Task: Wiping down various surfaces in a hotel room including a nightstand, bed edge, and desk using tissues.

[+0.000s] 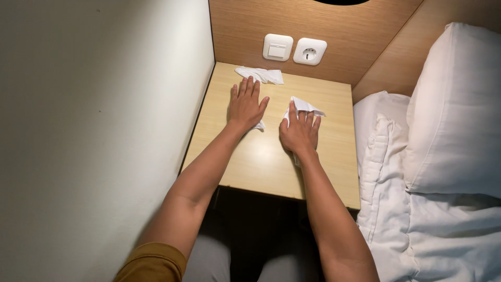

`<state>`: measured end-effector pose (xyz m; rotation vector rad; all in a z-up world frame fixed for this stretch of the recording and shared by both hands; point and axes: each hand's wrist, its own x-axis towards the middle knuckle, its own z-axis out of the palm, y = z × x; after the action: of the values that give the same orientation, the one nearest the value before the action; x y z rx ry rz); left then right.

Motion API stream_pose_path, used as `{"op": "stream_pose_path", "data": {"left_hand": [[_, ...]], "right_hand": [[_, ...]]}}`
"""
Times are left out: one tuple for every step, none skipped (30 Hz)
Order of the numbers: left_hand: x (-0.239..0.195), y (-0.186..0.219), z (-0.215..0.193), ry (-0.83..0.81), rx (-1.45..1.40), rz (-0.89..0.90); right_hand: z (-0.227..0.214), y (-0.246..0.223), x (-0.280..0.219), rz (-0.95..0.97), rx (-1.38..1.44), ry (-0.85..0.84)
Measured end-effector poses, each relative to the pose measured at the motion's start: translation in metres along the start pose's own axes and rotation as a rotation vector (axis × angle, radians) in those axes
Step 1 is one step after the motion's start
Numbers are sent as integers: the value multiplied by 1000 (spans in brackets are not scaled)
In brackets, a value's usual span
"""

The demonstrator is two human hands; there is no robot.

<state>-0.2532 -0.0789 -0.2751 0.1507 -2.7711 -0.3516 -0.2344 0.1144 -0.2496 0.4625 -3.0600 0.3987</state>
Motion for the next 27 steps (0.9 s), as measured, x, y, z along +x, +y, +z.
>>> {"op": "stream_pose_path", "data": {"left_hand": [[2,0,-3,-4,1,4],[3,1,-5,10,-18,8],[6,2,-7,25,-40,12],[8,4,-8,23,-42,16],[10,3,-11,28,-43,12],[13,1,-14,33,-45,9],[16,1,-16,32,-45,6],[19,0,-19,-1,-30,13],[20,0,-20,-35,-18,15],[19,-2,-16,-38,-21,8],[25,-4,-14,-33,-46,33],[30,-4,-13,-28,-70,57],[36,-6,-7,-23,-68,59],[42,-7,-1,-9,-82,72],[34,-8,9,-19,-96,78],[25,-8,4,-38,-96,73],[18,-6,-1,60,-129,100],[11,-2,-8,158,-163,125],[6,0,-9,171,-153,134],[0,1,-12,231,-164,162],[-10,4,-11,286,-179,188],[-17,7,-19,292,-173,194],[-28,9,-24,297,-186,205],[-40,11,-29,301,-200,215],[-48,13,-31,306,-196,209],[-56,14,-33,354,-180,208],[-61,16,-36,406,-170,206]], "right_hand": [[3,-1,8,5,2,-1],[5,-2,17,-2,-7,-4],[7,-1,25,-8,-20,-6],[7,-1,28,-3,-20,-5],[6,-5,33,-2,-2,-1],[6,-9,37,-1,17,4],[5,-11,41,-2,16,2],[5,-12,45,7,13,-7],[6,-12,47,15,6,-19],[7,-13,46,12,2,-25],[4,-15,48,14,11,-13],[1,-16,50,15,21,-1],[1,-17,54,14,21,4],[0,-17,58,10,18,21],[7,-15,50,13,19,15],[7,-17,47,19,23,-3],[4,-17,44,9,30,27],[0,-17,40,0,36,58],[2,-15,43,-4,44,73],[3,-13,46,-8,55,86],[6,-10,44,-9,64,93],[0,-12,43,-11,69,102],[-3,-13,39,-11,83,106],[-5,-15,35,-11,97,111],[1,-10,33,-19,97,111],[7,-6,32,-35,126,136],[10,-2,33,-49,148,162]]}}
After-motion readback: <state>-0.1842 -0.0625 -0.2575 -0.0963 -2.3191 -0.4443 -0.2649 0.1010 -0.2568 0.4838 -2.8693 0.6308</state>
